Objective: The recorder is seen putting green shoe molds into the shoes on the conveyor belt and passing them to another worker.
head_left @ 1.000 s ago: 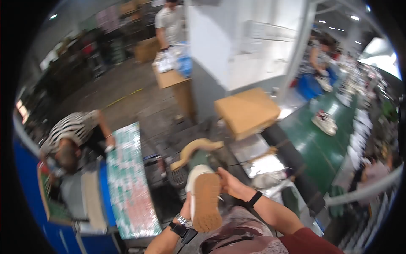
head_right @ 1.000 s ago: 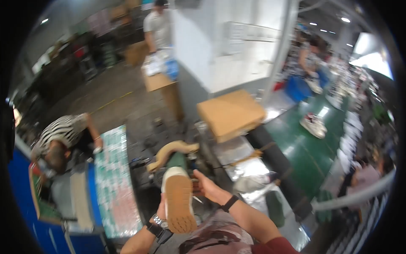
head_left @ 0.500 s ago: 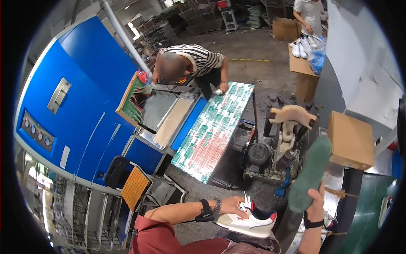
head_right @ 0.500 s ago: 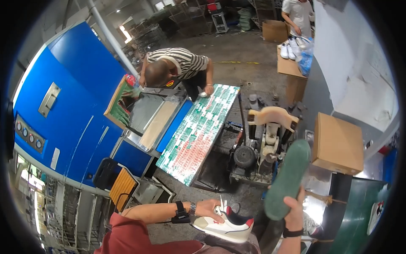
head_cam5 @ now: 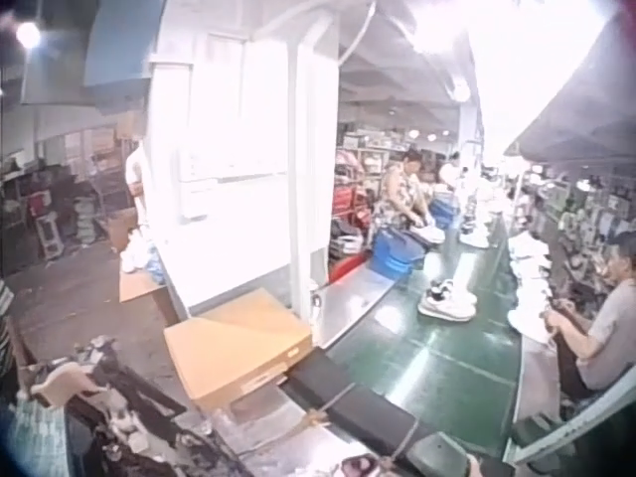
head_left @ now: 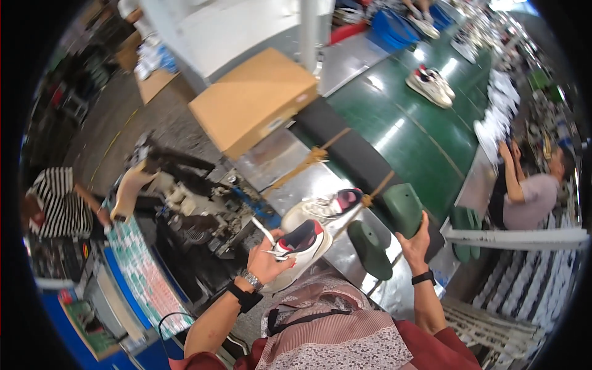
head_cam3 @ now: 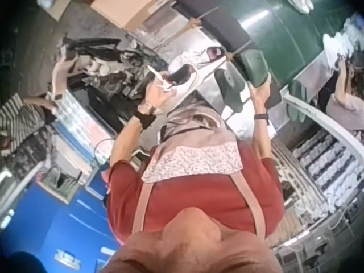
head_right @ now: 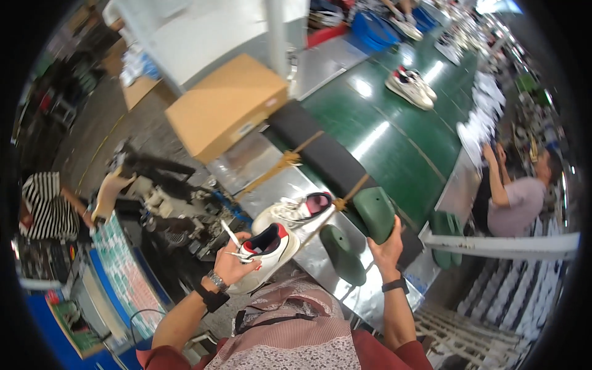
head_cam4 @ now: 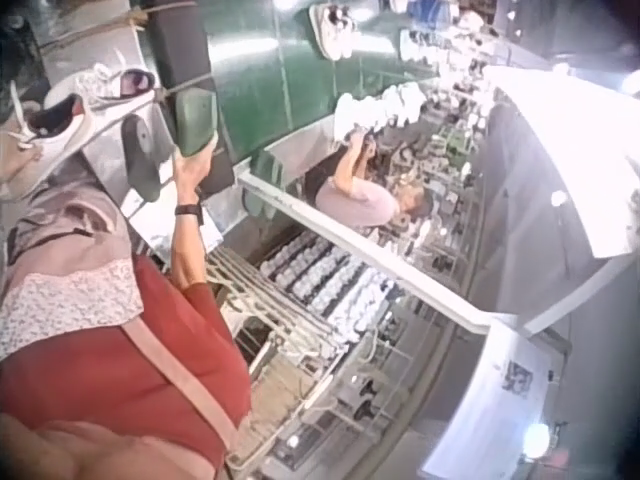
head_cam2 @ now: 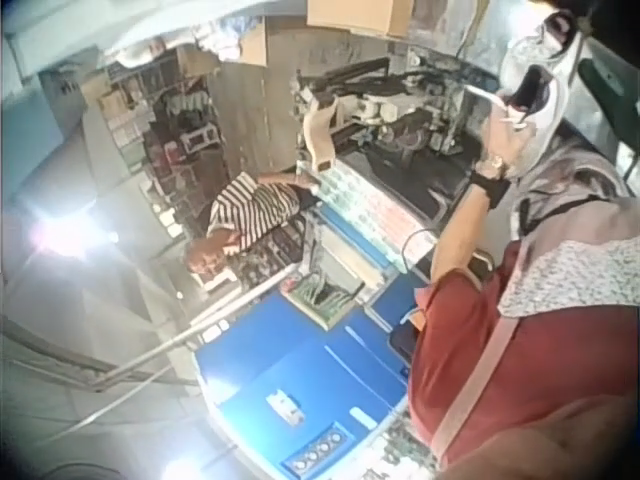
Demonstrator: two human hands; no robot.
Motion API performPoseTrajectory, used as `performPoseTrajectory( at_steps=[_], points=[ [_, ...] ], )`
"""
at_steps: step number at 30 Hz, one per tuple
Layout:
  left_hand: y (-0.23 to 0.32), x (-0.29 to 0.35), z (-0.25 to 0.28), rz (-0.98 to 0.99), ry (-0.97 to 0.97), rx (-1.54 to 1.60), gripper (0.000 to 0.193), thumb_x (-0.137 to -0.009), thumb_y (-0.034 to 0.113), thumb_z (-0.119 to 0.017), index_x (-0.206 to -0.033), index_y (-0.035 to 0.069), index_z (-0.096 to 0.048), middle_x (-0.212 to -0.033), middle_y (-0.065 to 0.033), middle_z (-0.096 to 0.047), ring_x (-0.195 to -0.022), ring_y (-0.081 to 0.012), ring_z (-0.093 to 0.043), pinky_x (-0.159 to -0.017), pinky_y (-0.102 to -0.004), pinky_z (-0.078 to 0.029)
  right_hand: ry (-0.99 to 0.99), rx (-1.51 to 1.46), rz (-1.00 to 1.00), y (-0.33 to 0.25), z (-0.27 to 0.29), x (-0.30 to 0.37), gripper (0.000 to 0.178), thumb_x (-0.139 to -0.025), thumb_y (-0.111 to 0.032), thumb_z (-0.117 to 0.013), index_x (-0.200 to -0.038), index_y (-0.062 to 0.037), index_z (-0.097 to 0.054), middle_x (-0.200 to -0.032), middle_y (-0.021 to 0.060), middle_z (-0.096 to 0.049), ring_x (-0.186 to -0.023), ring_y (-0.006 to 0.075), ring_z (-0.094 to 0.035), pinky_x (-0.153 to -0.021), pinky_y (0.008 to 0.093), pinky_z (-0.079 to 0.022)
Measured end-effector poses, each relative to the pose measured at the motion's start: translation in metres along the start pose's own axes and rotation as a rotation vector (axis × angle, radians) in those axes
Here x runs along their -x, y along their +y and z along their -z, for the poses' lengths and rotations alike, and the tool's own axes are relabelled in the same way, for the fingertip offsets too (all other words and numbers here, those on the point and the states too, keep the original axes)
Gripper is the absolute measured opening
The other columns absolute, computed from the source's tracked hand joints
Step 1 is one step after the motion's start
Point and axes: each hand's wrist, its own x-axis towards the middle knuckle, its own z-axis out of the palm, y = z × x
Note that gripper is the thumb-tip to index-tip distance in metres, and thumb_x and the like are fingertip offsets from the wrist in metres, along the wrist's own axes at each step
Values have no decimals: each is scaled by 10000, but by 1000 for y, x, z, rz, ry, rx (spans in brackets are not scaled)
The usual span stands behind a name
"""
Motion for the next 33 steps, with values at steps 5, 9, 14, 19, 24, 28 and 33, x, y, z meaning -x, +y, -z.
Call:
performPoseTrajectory(
  at_steps=[5,9,14,19,24,28,33],
  points=[
    [50,-61,-64,-251,-88,-232,642,-720,300,-848,-1296,183,-590,-1062,-153,-703,-928,-382,-692,-787,-457,-560,-181,104,-56,58,-7,54,873,-750,-121,-809,-1498,-26,-370,-1303,295,-586,-1215,448,-577,-1033,488,-471],
    [71,-91,-99,-417,-246,-447,504,-768,262,-816,-1202,72,-644,-1103,-203,-668,-1004,-418,-644,-846,-491,-540,-129,-21,3,60,-1,78,698,-827,-202,-729,-1440,-13,-455,-1388,242,-563,-1293,411,-542,-1098,465,-441],
    [94,-98,-109,-439,-277,-721,454,-700,273,-853,-1054,35,-699,-1110,-239,-637,-1074,-429,-595,-898,-523,-494,-166,75,88,25,-9,85,700,-746,-365,-817,-1364,-123,-596,-1544,286,-325,-1404,523,-335,-1163,601,-307],
    [108,-105,-112,-713,-300,-858,381,-619,243,-899,-884,16,-746,-1307,-304,-542,-1271,-474,-478,-1010,-547,-435,-90,115,-57,14,-43,63,606,-710,-385,-860,-1214,-100,-679,-1547,261,-324,-1432,489,-291,-1151,647,-269],
    [101,-140,-116,-708,-553,-903,477,-667,421,-890,-873,9,-763,-1364,-301,-520,-1342,-486,-428,-1070,-514,-437,-127,95,-50,21,-46,55,490,-736,-373,-842,-1086,-52,-719,-1522,228,-382,-1406,450,-355,-1147,614,-283],
    [87,-156,-122,-560,-634,-950,566,-656,597,-856,-866,74,-802,-1180,-224,-616,-954,-367,-678,-836,-438,-573,-89,34,-41,23,-20,75,482,-739,-365,-838,-1082,-40,-746,-1482,213,-445,-1401,397,-399,-1131,611,-310],
    [88,-161,-134,-614,-625,-965,580,-642,623,-857,-854,85,-809,-1056,-184,-627,-797,-337,-696,-725,-436,-581,60,-34,-265,32,21,113,481,-735,-367,-853,-1102,-67,-771,-1434,211,-498,-1335,392,-478,-1120,493,-385]
  ],
)
